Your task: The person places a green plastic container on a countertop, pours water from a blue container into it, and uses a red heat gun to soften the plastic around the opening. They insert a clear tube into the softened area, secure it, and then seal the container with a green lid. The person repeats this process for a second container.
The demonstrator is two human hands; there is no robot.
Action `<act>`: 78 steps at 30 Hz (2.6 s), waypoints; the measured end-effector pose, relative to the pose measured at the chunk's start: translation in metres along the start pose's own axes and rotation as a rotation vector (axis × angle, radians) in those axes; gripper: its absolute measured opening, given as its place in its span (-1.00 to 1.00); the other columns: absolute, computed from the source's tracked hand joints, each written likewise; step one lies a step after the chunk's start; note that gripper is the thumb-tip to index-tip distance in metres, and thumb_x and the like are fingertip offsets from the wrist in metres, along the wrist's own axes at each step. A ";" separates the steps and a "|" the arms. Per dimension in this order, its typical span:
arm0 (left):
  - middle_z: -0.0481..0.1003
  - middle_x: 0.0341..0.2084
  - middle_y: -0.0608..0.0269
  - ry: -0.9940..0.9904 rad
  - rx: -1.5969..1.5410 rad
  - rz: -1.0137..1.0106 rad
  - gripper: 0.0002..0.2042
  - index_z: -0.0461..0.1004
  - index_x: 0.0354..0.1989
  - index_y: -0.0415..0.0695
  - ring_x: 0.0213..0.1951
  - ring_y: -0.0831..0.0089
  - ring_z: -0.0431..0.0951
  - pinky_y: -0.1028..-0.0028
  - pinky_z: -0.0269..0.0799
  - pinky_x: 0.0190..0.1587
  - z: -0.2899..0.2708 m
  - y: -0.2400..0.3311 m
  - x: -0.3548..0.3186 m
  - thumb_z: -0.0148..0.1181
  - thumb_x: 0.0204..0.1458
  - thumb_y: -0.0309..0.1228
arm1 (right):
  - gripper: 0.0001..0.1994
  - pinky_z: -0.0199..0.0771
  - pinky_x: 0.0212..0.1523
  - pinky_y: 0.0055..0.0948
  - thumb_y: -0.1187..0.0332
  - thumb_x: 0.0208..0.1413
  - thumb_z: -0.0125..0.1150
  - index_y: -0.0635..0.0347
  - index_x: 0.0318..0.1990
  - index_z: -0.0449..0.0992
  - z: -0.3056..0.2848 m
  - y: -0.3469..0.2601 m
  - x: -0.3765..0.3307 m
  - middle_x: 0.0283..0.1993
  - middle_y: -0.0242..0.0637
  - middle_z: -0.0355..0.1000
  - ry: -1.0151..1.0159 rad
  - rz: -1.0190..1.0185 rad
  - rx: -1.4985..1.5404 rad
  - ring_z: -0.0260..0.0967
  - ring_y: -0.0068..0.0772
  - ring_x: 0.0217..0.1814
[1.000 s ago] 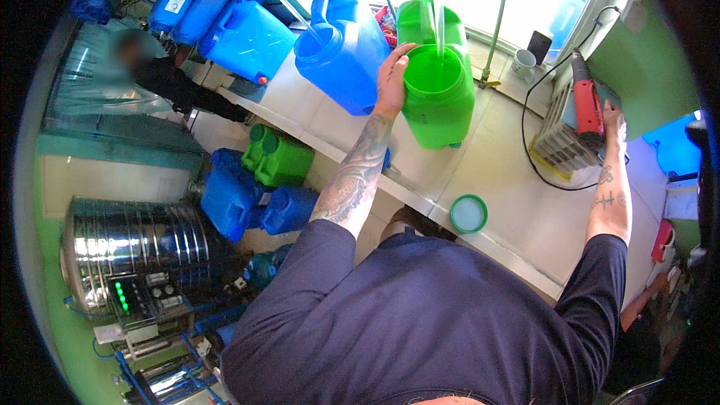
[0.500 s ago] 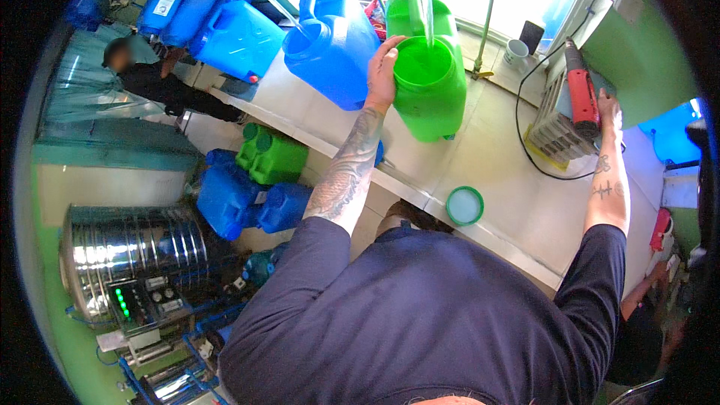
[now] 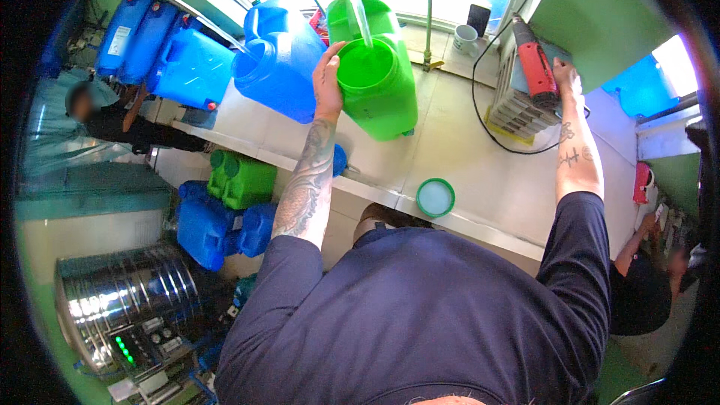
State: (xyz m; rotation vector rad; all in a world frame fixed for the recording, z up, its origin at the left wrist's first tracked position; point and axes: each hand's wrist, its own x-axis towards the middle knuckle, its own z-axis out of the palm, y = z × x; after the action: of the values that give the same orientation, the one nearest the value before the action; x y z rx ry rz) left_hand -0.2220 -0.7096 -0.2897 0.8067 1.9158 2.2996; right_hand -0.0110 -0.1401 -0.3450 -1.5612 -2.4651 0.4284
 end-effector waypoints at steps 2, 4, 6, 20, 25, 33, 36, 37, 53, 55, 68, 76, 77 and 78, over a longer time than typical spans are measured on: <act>0.54 0.00 0.13 -0.001 0.016 0.006 -0.61 0.49 0.11 -0.32 0.03 0.41 0.49 0.46 0.35 0.13 0.001 0.002 0.000 -0.12 0.27 -0.35 | -0.37 0.33 0.29 -0.02 -0.23 0.17 -0.07 0.04 0.14 0.56 -0.002 -0.003 -0.003 0.24 0.02 0.43 -0.011 -0.001 -0.001 0.36 0.15 0.30; 0.54 0.01 0.12 0.007 0.020 -0.029 -0.61 0.48 0.11 -0.33 0.03 0.41 0.49 0.46 0.36 0.13 0.001 0.004 -0.001 -0.12 0.27 -0.34 | -0.37 0.33 0.29 -0.02 -0.21 0.18 -0.08 0.05 0.15 0.55 -0.002 -0.004 -0.003 0.24 0.01 0.43 -0.016 -0.016 0.000 0.36 0.15 0.30; 0.54 0.01 0.10 0.007 0.036 -0.035 -0.60 0.47 0.13 -0.32 0.04 0.39 0.49 0.45 0.36 0.14 0.002 0.005 -0.001 -0.13 0.27 -0.33 | -0.38 0.33 0.29 -0.01 -0.21 0.18 -0.07 0.05 0.16 0.55 -0.002 -0.004 -0.002 0.24 0.01 0.43 -0.018 -0.017 0.001 0.36 0.16 0.30; 0.51 0.05 0.08 0.002 -0.023 -0.073 -0.59 0.45 0.16 -0.33 0.07 0.39 0.47 0.43 0.35 0.17 0.002 0.005 -0.001 -0.15 0.28 -0.34 | -0.38 0.32 0.30 -0.02 -0.20 0.19 -0.08 0.05 0.17 0.53 -0.008 -0.010 -0.015 0.26 0.00 0.41 -0.011 0.028 0.028 0.34 0.13 0.32; 0.50 0.05 0.07 0.002 0.000 -0.053 -0.58 0.45 0.16 -0.34 0.07 0.37 0.47 0.43 0.35 0.17 0.002 0.004 0.000 -0.14 0.28 -0.33 | -0.40 0.31 0.29 -0.02 -0.19 0.19 -0.07 0.01 0.16 0.54 -0.013 -0.012 -0.020 0.26 -0.03 0.42 -0.052 0.021 0.040 0.35 0.10 0.32; 0.51 0.04 0.07 0.004 0.016 -0.046 -0.58 0.46 0.15 -0.34 0.05 0.37 0.49 0.43 0.36 0.16 0.005 0.011 -0.001 -0.12 0.28 -0.31 | -0.42 0.33 0.28 -0.03 -0.23 0.19 -0.06 -0.06 0.14 0.56 -0.010 -0.011 -0.016 0.25 -0.08 0.44 -0.038 0.040 0.027 0.35 0.09 0.31; 0.51 0.04 0.07 0.000 0.027 -0.018 -0.59 0.46 0.14 -0.34 0.04 0.37 0.49 0.43 0.36 0.15 0.006 0.013 -0.003 -0.12 0.28 -0.32 | -0.42 0.34 0.28 -0.03 -0.24 0.19 -0.06 -0.08 0.13 0.57 -0.007 -0.010 -0.014 0.23 -0.08 0.45 -0.014 0.028 -0.004 0.36 0.10 0.30; 0.51 0.04 0.08 0.006 0.026 -0.031 -0.59 0.46 0.14 -0.34 0.04 0.37 0.49 0.43 0.36 0.15 0.006 0.013 -0.003 -0.12 0.28 -0.32 | -0.42 0.34 0.28 -0.03 -0.24 0.19 -0.06 -0.07 0.12 0.57 -0.007 -0.010 -0.014 0.23 -0.08 0.45 -0.014 0.012 0.001 0.36 0.10 0.30; 0.52 0.02 0.07 0.018 0.038 -0.036 -0.58 0.47 0.14 -0.33 0.02 0.38 0.49 0.43 0.37 0.13 0.003 0.004 0.000 -0.13 0.27 -0.32 | -0.37 0.30 0.30 -0.01 -0.24 0.18 -0.08 -0.07 0.22 0.50 -0.002 -0.004 -0.001 0.29 -0.05 0.40 -0.059 0.051 0.001 0.32 0.11 0.34; 0.52 0.02 0.07 0.014 0.036 -0.034 -0.59 0.46 0.14 -0.33 0.02 0.39 0.50 0.44 0.38 0.12 0.003 0.006 0.000 -0.14 0.27 -0.33 | -0.36 0.30 0.31 -0.01 -0.24 0.18 -0.09 -0.06 0.23 0.49 -0.002 -0.004 -0.001 0.29 -0.05 0.40 -0.055 0.042 -0.005 0.32 0.10 0.35; 0.53 -0.01 0.13 0.003 -0.012 -0.007 -0.61 0.48 0.12 -0.31 0.00 0.43 0.49 0.46 0.38 0.12 0.005 0.009 -0.001 -0.14 0.28 -0.35 | -0.35 0.30 0.33 -0.04 -0.22 0.20 -0.07 0.01 0.25 0.46 0.002 0.001 0.006 0.29 0.00 0.38 -0.032 -0.014 -0.051 0.31 0.15 0.34; 0.54 -0.04 0.15 0.005 0.002 -0.003 -0.62 0.49 0.10 -0.32 -0.01 0.46 0.49 0.47 0.37 0.11 0.003 0.005 -0.001 -0.13 0.28 -0.36 | -0.37 0.33 0.29 -0.01 -0.23 0.19 -0.06 0.00 0.19 0.52 0.004 0.005 0.009 0.26 0.01 0.41 -0.025 -0.018 -0.039 0.34 0.16 0.30; 0.54 -0.04 0.15 0.010 -0.008 -0.006 -0.62 0.49 0.10 -0.32 -0.01 0.46 0.49 0.47 0.37 0.10 0.003 0.004 0.000 -0.13 0.28 -0.36 | -0.38 0.33 0.29 -0.01 -0.23 0.19 -0.07 0.00 0.18 0.52 0.003 0.005 0.008 0.25 0.01 0.41 -0.026 -0.020 -0.025 0.34 0.16 0.30; 0.54 -0.04 0.16 0.014 -0.006 -0.019 -0.62 0.49 0.10 -0.32 -0.01 0.46 0.49 0.47 0.37 0.10 0.003 0.003 0.000 -0.13 0.28 -0.36 | -0.38 0.33 0.29 -0.01 -0.23 0.19 -0.07 0.00 0.17 0.53 0.003 0.005 0.007 0.25 0.01 0.42 -0.027 -0.021 -0.011 0.34 0.16 0.30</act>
State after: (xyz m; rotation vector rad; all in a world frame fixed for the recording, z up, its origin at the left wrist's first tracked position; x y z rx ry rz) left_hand -0.2200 -0.7079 -0.2865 0.7703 1.9121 2.3050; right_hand -0.0108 -0.1321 -0.3492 -1.5417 -2.5056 0.4364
